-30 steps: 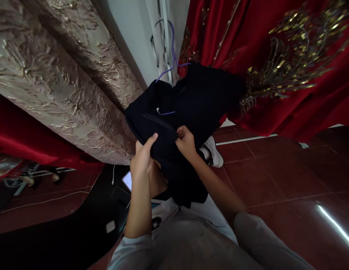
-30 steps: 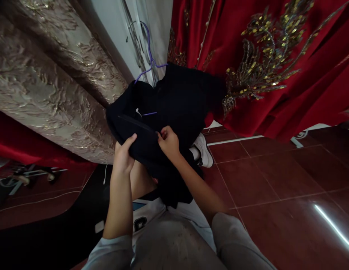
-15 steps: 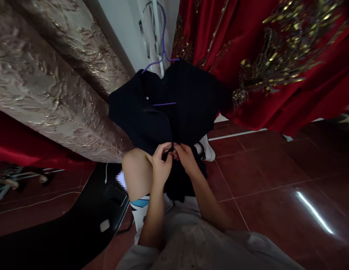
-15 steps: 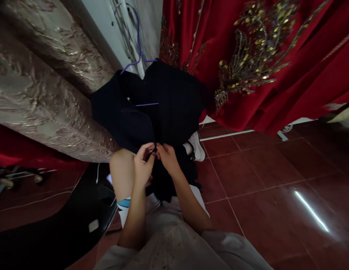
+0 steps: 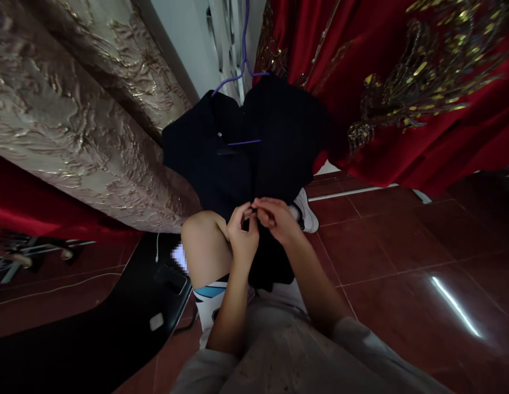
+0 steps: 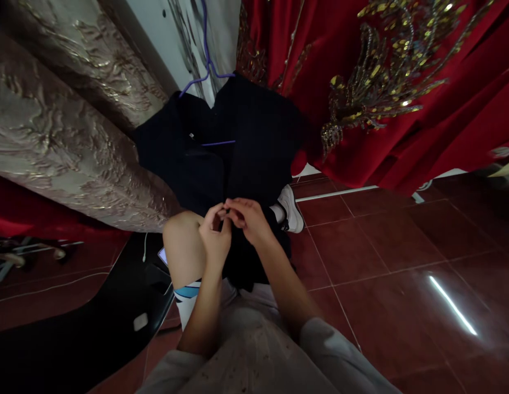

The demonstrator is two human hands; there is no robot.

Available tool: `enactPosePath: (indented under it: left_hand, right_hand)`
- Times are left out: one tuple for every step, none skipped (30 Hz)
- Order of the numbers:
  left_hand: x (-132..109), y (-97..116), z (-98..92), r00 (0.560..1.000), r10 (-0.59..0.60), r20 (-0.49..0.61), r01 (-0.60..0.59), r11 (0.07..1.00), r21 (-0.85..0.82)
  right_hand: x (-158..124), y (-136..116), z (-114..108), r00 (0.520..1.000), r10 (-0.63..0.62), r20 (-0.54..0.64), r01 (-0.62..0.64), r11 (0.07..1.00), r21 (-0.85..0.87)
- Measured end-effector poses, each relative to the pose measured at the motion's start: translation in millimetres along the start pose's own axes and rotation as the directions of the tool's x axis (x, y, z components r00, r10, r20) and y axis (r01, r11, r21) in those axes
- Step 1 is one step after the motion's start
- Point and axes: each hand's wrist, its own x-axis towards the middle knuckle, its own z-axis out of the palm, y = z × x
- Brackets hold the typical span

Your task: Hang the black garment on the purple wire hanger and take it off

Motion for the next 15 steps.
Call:
enactPosePath:
  left_hand:
    - [0.2, -4.5, 4.6, 1.0, 0.008, -0.004, -0.008, 1.0, 0.003]
    - [0.7, -10.5, 9.5, 1.0, 0.014, -0.004, -0.014, 1.0, 0.013]
    - [1.5, -17.5, 14.3, 1.0, 0.02, 0.002, -0.02, 0.999, 0.027]
    - [2.6, -24.6, 18.9, 1.0, 0.022, 0.012, -0.023, 0.999, 0.042]
    - [4.3, -30.4, 23.1, 1.0, 0.023, 0.021, -0.024, 0.998, 0.056]
    - [7.0, -33.8, 26.6, 0.999, 0.02, 0.038, -0.022, 0.997, 0.069]
    - [10.9, -33.5, 29.1, 0.997, 0.024, 0.068, -0.029, 0.997, 0.075]
    - [16.6, -28.9, 30.4, 0.993, 0.036, 0.113, -0.045, 0.996, 0.073]
    - [24.3, -19.7, 30.5, 0.985, 0.056, 0.16, -0.067, 0.996, 0.066]
    - [34.4, -6.5, 29.3, 0.974, 0.088, 0.207, -0.099, 0.994, 0.043]
    - [46.7, 9.9, 27.1, 0.96, 0.133, 0.245, -0.14, 0.99, 0.011]
    - [61.2, 28.1, 24.2, 0.957, 0.177, 0.228, -0.178, 0.984, -0.016]
    - [77.3, 46.6, 20.8, 0.947, 0.256, 0.193, -0.245, 0.966, -0.079]
    - [94.2, 64.0, 17.7, 0.929, 0.349, 0.125, -0.338, 0.936, -0.102]
    - [111.0, 79.4, 15.1, 0.895, 0.441, 0.06, -0.437, 0.896, -0.079]
  right_hand:
    - [7.6, -14.9, 3.5, 1.0, -0.027, -0.002, 0.027, 1.0, 0.002]
    - [16.6, -31.9, 8.2, 0.998, -0.064, -0.011, 0.064, 0.998, 0.007]
    - [26.2, -49.9, 14.0, 0.994, -0.106, -0.03, 0.106, 0.994, 0.017]
    - [35.9, -67.9, 20.7, 0.988, -0.145, -0.055, 0.147, 0.989, 0.029]
    - [44.9, -84.6, 27.9, 0.982, -0.174, -0.071, 0.177, 0.984, 0.037]
    - [52.4, -98.8, 35.1, 0.978, -0.19, -0.082, 0.194, 0.98, 0.04]
    - [58.1, -109.7, 41.7, 0.974, -0.206, -0.09, 0.211, 0.976, 0.049]
    - [61.8, -117.0, 47.4, 0.972, -0.218, -0.086, 0.222, 0.974, 0.051]
    - [63.4, -120.8, 51.7, 0.971, -0.226, -0.072, 0.23, 0.972, 0.049]
    - [63.3, -121.9, 54.5, 0.97, -0.234, -0.058, 0.237, 0.97, 0.048]
    - [61.9, -121.1, 55.9, 0.971, -0.236, -0.036, 0.237, 0.97, 0.044]
    - [59.5, -119.5, 56.1, 0.971, -0.238, -0.014, 0.239, 0.971, 0.031]
    - [56.8, -117.9, 55.6, 0.968, -0.251, 0.006, 0.251, 0.968, 0.013]
    - [54.2, -116.9, 54.7, 0.959, -0.281, 0.029, 0.281, 0.96, -0.01]
    - [52.0, -116.7, 53.6, 0.945, -0.324, 0.053, 0.326, 0.945, -0.04]
